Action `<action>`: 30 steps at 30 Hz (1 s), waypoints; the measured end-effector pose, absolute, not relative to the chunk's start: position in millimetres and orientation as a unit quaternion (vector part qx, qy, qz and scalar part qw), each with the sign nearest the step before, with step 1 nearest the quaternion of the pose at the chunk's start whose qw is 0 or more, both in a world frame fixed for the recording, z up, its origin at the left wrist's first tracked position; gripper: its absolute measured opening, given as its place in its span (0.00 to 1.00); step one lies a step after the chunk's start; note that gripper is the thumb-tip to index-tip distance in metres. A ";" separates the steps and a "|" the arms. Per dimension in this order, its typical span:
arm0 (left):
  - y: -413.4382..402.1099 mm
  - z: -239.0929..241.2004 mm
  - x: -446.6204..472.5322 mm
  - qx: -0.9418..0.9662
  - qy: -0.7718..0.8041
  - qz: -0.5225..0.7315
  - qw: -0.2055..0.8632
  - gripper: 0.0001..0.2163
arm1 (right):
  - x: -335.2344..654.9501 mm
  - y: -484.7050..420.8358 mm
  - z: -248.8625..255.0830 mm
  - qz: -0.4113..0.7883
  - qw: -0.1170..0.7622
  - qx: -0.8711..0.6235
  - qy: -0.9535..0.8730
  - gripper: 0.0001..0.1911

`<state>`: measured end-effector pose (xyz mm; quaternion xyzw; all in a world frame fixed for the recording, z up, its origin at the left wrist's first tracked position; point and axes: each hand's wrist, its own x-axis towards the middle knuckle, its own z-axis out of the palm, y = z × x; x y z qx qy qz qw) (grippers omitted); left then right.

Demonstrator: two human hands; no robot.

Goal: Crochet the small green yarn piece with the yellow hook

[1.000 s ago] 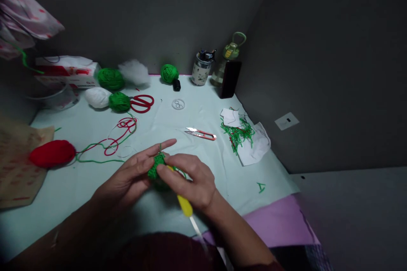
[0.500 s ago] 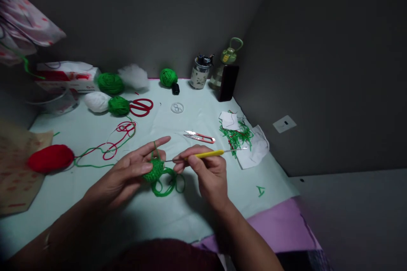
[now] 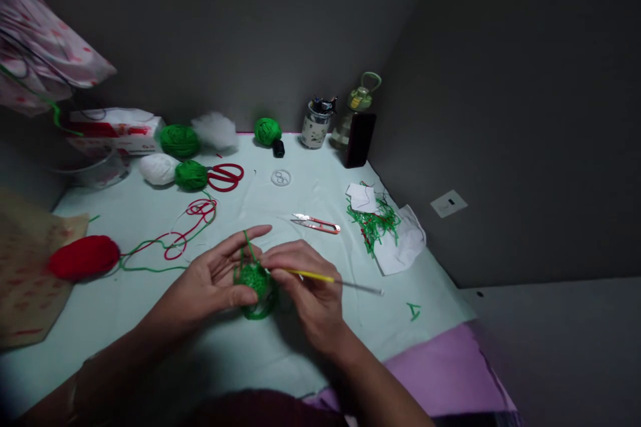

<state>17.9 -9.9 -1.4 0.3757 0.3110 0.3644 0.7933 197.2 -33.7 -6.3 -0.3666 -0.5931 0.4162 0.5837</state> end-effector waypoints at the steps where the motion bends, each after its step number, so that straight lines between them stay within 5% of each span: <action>1: -10.7 0.3 18.8 0.385 0.334 0.369 0.777 0.38 | 195.8 -33.9 -6.9 0.383 0.573 -0.378 -0.618 0.10; 9: -12.1 6.9 19.3 0.543 0.430 0.391 0.606 0.35 | 195.2 -26.4 -17.4 0.516 0.601 -0.369 -0.486 0.07; 30: -8.5 8.7 15.4 0.555 0.429 0.346 0.622 0.34 | 213.8 -19.9 -10.6 0.543 0.537 -0.307 -0.568 0.08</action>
